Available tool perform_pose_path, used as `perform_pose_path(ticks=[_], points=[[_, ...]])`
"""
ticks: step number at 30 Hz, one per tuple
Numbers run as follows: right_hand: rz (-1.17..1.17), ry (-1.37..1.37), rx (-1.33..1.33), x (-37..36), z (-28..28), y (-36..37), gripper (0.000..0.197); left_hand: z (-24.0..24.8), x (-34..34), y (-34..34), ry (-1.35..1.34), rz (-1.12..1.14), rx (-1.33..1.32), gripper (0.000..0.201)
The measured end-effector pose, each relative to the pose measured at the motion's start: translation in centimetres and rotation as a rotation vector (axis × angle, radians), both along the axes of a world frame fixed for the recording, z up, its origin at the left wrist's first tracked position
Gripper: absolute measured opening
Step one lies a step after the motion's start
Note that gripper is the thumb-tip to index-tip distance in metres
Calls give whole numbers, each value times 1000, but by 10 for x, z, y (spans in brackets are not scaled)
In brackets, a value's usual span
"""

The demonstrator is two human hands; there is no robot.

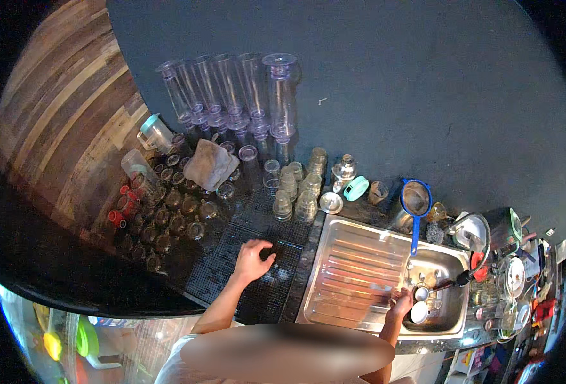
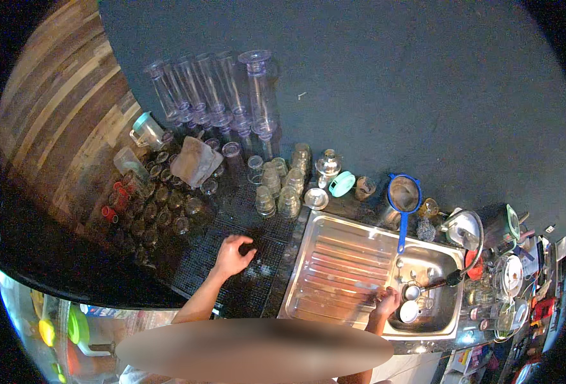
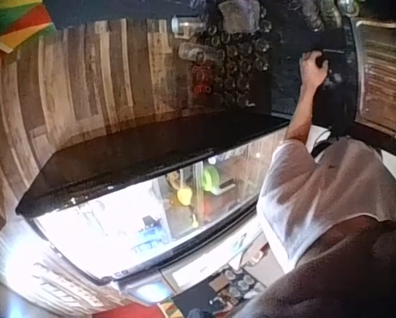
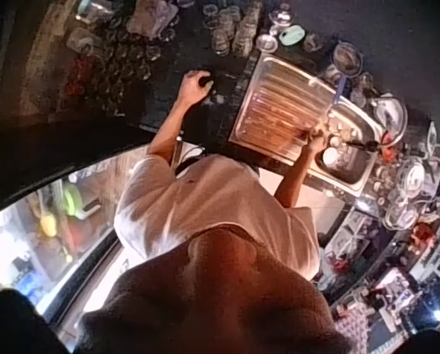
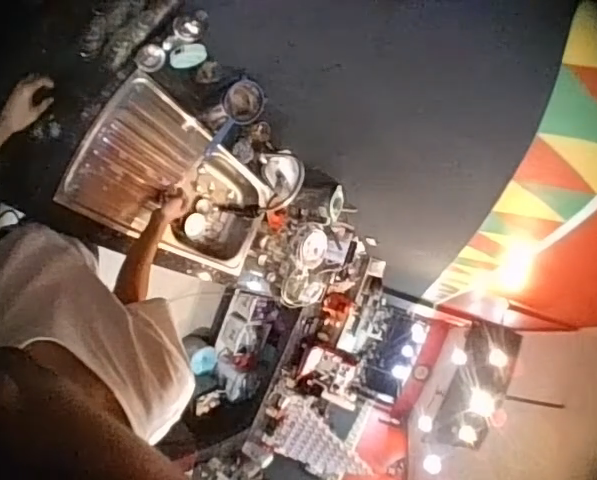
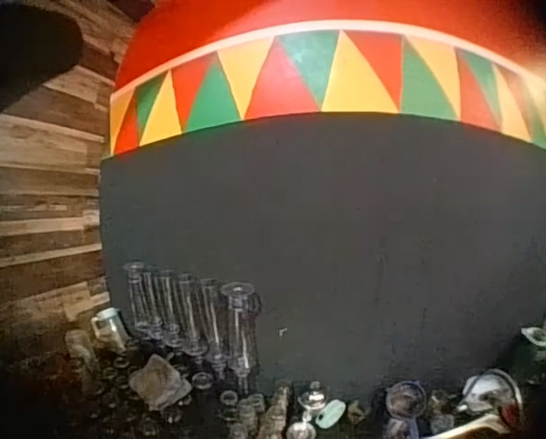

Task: Wash several glasses in a sink using soap and water, then place them on a drying rack.

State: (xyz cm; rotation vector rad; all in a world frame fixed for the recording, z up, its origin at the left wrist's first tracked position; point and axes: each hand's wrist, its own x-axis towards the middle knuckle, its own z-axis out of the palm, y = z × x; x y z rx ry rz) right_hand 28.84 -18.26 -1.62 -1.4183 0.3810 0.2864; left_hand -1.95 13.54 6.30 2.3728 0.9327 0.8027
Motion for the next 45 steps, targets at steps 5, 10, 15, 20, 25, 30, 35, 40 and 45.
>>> perform_pose_path(ticks=[5,10,15,20,25,30,35,40,45], points=[[21,-42,52,-26,8,19,11,-27,-27,-12,-1,-22,-173,19],[95,-14,91,-35,9,15,11,-13,-11,-33,-48,-27,-177,18],[163,-66,123,-9,12,-8,11,11,15,-76,-113,-2,-172,19],[287,-59,169,31,2,-57,8,3,48,-131,-133,77,-208,18],[304,-79,153,49,17,-114,5,9,85,-184,-171,33,-247,15],[131,-17,49,77,29,-177,3,10,140,-225,-101,-86,-237,11],[-1,-93,65,92,24,-220,6,-19,172,-248,-84,-312,-356,9],[-54,-137,53,112,25,-261,7,-4,222,-292,-69,-420,-425,8],[-220,-219,8,154,33,-304,6,3,265,-324,-75,-521,-387,8]])
